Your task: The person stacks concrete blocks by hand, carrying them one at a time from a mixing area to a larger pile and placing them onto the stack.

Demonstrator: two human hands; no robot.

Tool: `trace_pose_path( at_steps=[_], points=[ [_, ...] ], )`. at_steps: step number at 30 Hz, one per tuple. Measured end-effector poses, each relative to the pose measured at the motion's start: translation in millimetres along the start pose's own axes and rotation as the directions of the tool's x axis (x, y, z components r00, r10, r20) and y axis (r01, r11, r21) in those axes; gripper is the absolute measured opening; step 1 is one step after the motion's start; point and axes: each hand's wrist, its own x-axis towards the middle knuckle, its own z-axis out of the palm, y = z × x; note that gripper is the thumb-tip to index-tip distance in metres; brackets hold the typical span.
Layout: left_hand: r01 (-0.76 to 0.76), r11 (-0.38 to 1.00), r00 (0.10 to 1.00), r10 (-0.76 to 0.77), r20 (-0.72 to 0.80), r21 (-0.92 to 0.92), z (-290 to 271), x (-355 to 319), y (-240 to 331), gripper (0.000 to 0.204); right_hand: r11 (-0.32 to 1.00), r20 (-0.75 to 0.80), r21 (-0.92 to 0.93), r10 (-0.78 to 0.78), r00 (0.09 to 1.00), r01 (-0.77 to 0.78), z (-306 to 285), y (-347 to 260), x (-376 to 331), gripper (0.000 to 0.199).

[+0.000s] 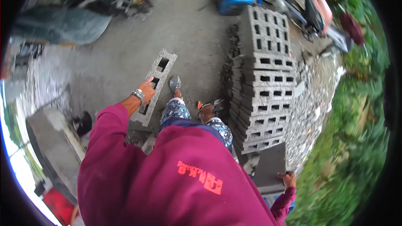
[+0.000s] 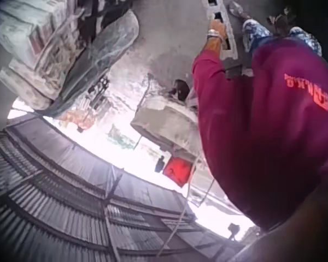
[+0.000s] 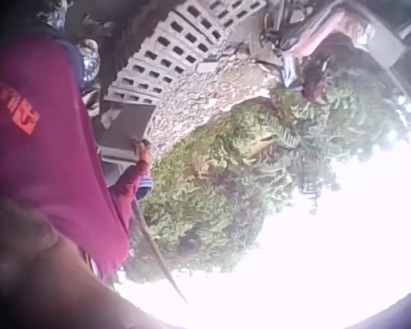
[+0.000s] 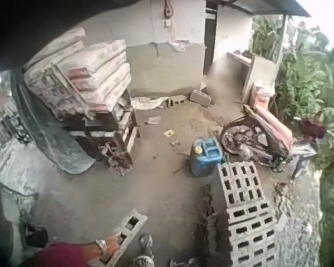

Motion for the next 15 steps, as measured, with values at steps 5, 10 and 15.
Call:
trace_pose_path(
  at_steps=[5,10,15],
  points=[
    [0.288,0.863,0.953,-0.215,0.214,-0.415,149.6,-66.0,29.6,0.022,0.926,0.144,-0.315,-0.171,0.975,0.209,-16.1,-196.4,-69.9,0.033],
    [0.486,0.586,0.868,-0.237,0.436,-0.648,203.7,-135.3,23.7,0.026,0.844,0.307,-0.292,-0.362,0.880,0.449,74.6,-377.9,-125.0,0.040],
    [0.610,0.318,0.782,-0.391,0.486,-0.726,291.9,-183.9,49.4,0.029,0.279,0.443,-0.512,-0.724,0.528,0.812,238.8,-507.1,-45.4,0.048]
  ],
)
